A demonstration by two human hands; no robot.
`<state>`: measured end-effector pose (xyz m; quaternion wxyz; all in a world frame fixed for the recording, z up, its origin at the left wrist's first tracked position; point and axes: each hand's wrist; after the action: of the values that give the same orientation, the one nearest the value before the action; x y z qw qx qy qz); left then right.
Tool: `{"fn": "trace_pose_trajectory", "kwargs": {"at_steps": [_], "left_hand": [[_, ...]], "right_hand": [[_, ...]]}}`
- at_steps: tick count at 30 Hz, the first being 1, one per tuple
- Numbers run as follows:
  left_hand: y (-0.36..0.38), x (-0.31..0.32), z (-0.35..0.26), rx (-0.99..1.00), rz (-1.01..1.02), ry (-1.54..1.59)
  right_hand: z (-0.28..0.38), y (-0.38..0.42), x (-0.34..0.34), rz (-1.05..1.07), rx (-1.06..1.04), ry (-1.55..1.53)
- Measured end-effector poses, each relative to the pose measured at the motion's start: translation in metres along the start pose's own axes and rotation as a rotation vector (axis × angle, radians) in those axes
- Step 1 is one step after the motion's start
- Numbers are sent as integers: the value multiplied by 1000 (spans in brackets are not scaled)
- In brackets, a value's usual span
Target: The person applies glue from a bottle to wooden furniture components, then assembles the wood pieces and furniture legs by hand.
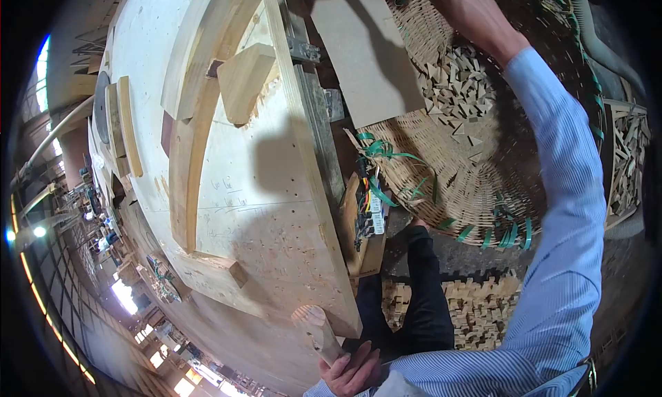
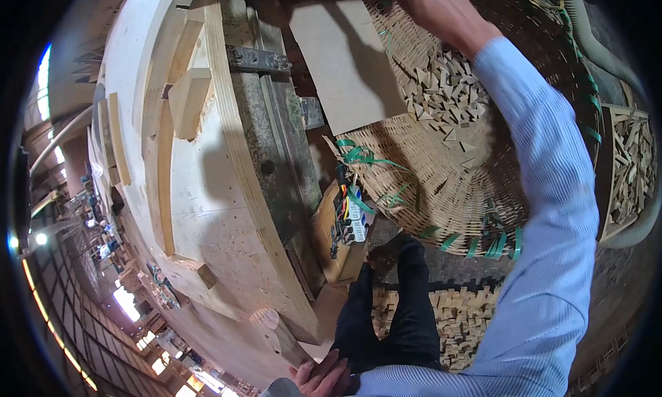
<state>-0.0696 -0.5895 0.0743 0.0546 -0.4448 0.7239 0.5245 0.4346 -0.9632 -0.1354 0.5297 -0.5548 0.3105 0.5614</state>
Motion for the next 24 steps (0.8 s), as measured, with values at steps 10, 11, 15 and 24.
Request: {"fn": "trace_pose_trajectory", "kwargs": {"at_steps": [10, 11, 15, 24], "left_hand": [[23, 28, 16, -399, 30, 555], [24, 29, 17, -404, 4, 564], [15, 24, 10, -99, -105, 287], [-22, 0, -10, 700, -353, -484]], "right_hand": [[-25, 85, 18, -174, 40, -39], [-27, 72, 27, -226, 10, -48], [5, 16, 22, -226, 121, -87], [4, -86, 77, -257, 150, -74]]}}
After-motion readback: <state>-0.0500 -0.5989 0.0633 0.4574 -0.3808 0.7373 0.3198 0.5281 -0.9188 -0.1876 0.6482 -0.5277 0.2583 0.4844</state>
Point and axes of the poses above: each hand's wrist, its own y-axis away from the middle knuckle, its own x-axis out of the palm, z = x × y, and after that the axes turned 3 degrees about -z, right-handed
